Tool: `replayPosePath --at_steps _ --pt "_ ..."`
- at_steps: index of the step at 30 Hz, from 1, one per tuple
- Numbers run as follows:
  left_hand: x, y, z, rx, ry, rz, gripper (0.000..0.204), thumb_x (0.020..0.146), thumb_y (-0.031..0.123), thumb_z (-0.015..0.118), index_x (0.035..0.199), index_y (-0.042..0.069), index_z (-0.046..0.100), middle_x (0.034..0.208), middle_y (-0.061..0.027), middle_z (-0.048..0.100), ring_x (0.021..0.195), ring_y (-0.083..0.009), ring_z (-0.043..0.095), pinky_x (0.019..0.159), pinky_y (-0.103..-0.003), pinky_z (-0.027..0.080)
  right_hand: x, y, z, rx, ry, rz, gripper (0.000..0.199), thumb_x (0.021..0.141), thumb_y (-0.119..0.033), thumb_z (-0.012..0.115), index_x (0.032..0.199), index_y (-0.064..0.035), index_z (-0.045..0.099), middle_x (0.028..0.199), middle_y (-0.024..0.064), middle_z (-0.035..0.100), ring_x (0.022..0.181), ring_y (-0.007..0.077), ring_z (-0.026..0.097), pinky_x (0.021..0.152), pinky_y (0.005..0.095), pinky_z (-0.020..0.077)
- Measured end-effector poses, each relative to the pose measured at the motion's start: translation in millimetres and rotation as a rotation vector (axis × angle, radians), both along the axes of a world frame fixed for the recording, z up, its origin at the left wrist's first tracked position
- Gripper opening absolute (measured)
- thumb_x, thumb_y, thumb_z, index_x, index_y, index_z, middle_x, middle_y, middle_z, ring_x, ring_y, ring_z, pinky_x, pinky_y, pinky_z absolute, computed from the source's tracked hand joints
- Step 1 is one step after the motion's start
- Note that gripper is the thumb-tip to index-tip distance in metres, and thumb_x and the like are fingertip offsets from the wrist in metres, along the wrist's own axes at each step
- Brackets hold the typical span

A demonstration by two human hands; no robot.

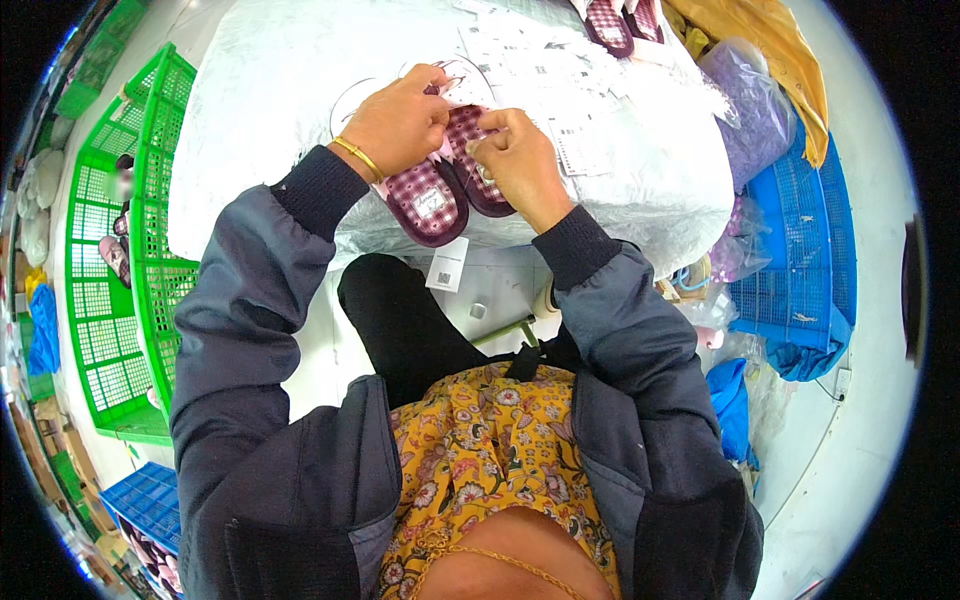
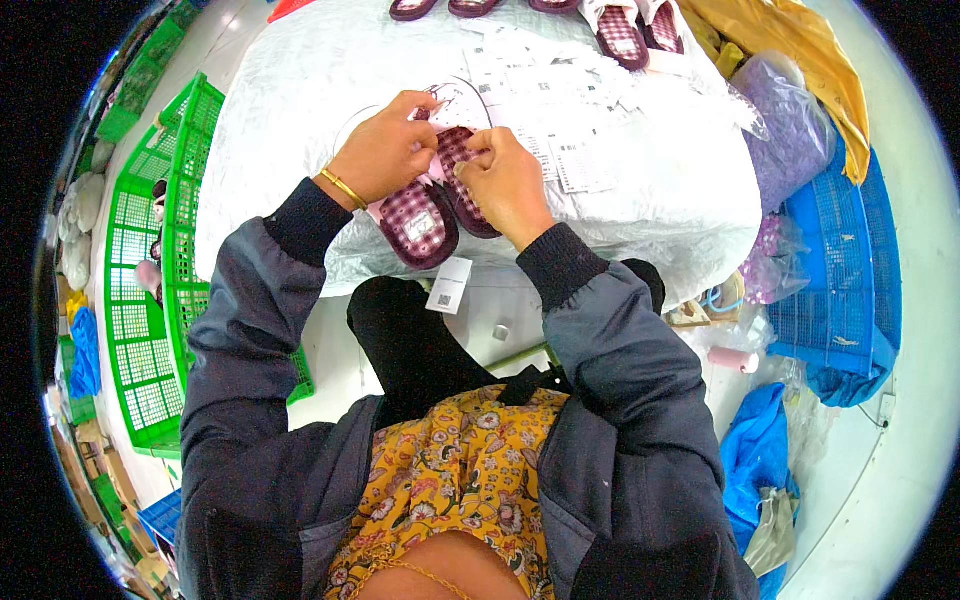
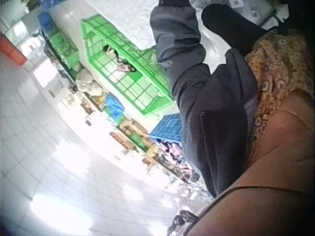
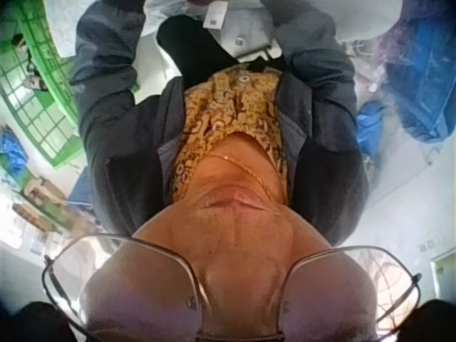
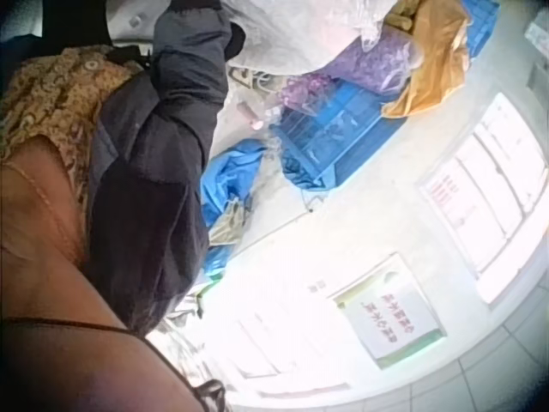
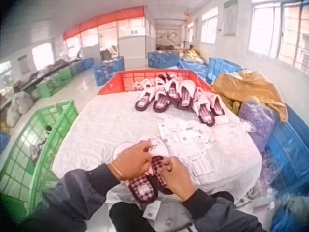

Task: The person repeatedly picks up small white labels, peels them, and sticks them onto pairs of pink and maroon checkered slippers. The person then places the labeled slippers into a red basket. This process is repeated for multiple pairs of slippers.

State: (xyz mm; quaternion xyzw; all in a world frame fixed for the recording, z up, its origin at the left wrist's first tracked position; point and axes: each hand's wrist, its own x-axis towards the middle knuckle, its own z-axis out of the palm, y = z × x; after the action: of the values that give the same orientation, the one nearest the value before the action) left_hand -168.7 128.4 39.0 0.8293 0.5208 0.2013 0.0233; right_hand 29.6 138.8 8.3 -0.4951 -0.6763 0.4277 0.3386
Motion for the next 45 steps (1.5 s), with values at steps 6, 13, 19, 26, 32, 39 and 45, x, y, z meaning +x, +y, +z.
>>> replayPosePath --at_steps 6,13,19,26,32,39,45 --pt "-1 -1 -8 -0.034 -0.053 0.038 0.015 0.081 0.017 0.062 0.085 0.011 0.075 0.128 -0.0089 0.056 0.108 -0.0268 0.062 0.093 -0.039 0.051 4 0 13 -0.021 -0.073 0.115 0.026 0.078 -0.007 0.074 0.100 0.0017 0.061 0.076 0.0119 0.070 0.069 0.0209 0.069 0.064 0.0321 0.0528" --pt "-1 2 -15 -0.030 -0.118 0.037 0.014 0.078 0.017 0.064 0.084 0.012 0.076 0.131 -0.0099 0.055 0.110 -0.0298 0.060 0.095 -0.040 0.049 3 0 12 0.027 -0.101 0.123 0.025 0.076 -0.005 0.073 0.097 0.0009 0.062 0.075 0.0124 0.070 0.071 0.0236 0.070 0.066 0.0335 0.0536" --pt "-3 3 -19 -0.040 -0.135 0.011 0.016 0.077 0.014 0.064 0.087 0.013 0.077 0.133 -0.0110 0.055 0.113 -0.0311 0.058 0.098 -0.040 0.048 -1 1 4 0.053 -0.111 0.102 0.024 0.077 -0.006 0.074 0.097 0.0000 0.061 0.075 0.0119 0.070 0.069 0.0217 0.069 0.064 0.0324 0.0530" --pt "-2 4 -20 -0.031 -0.124 -0.004 0.018 0.077 0.013 0.064 0.089 0.015 0.077 0.133 -0.0112 0.055 0.113 -0.0316 0.058 0.098 -0.039 0.047 -7 2 -4 0.096 -0.102 0.061 0.023 0.081 -0.005 0.073 0.098 0.0007 0.059 0.074 0.0099 0.069 0.061 0.0128 0.065 0.056 0.0282 0.0505" --pt "-1 3 -18 -0.022 -0.071 -0.018 0.017 0.078 0.012 0.065 0.092 0.011 0.074 0.132 -0.0125 0.053 0.114 -0.0303 0.058 0.095 -0.037 0.048 -17 -5 -2 0.207 -0.190 -0.009 0.021 0.082 -0.009 0.072 0.097 -0.0006 0.059 0.077 0.0128 0.069 0.069 0.0213 0.069 0.062 0.0322 0.0520" --pt "7 3 -14 -0.005 -0.013 0.005 0.015 0.079 0.012 0.064 0.092 0.010 0.071 0.119 -0.0107 0.055 0.103 -0.0301 0.061 0.088 -0.040 0.051 -17 -5 -1 0.235 -0.236 -0.004 0.024 0.082 -0.010 0.074 0.099 0.0000 0.059 0.082 0.0137 0.070 0.074 0.0246 0.070 0.066 0.0336 0.0540" --pt "12 2 -12 0.080 0.092 0.006 0.015 0.081 0.009 0.062 0.095 0.005 0.065 0.113 -0.0138 0.055 0.091 -0.0331 0.065 0.077 -0.042 0.054 -16 2 -8 0.118 -0.080 0.001 0.027 0.080 -0.013 0.072 0.101 -0.0007 0.061 0.090 0.0140 0.072 0.084 0.0313 0.070 0.075 0.0386 0.0546"
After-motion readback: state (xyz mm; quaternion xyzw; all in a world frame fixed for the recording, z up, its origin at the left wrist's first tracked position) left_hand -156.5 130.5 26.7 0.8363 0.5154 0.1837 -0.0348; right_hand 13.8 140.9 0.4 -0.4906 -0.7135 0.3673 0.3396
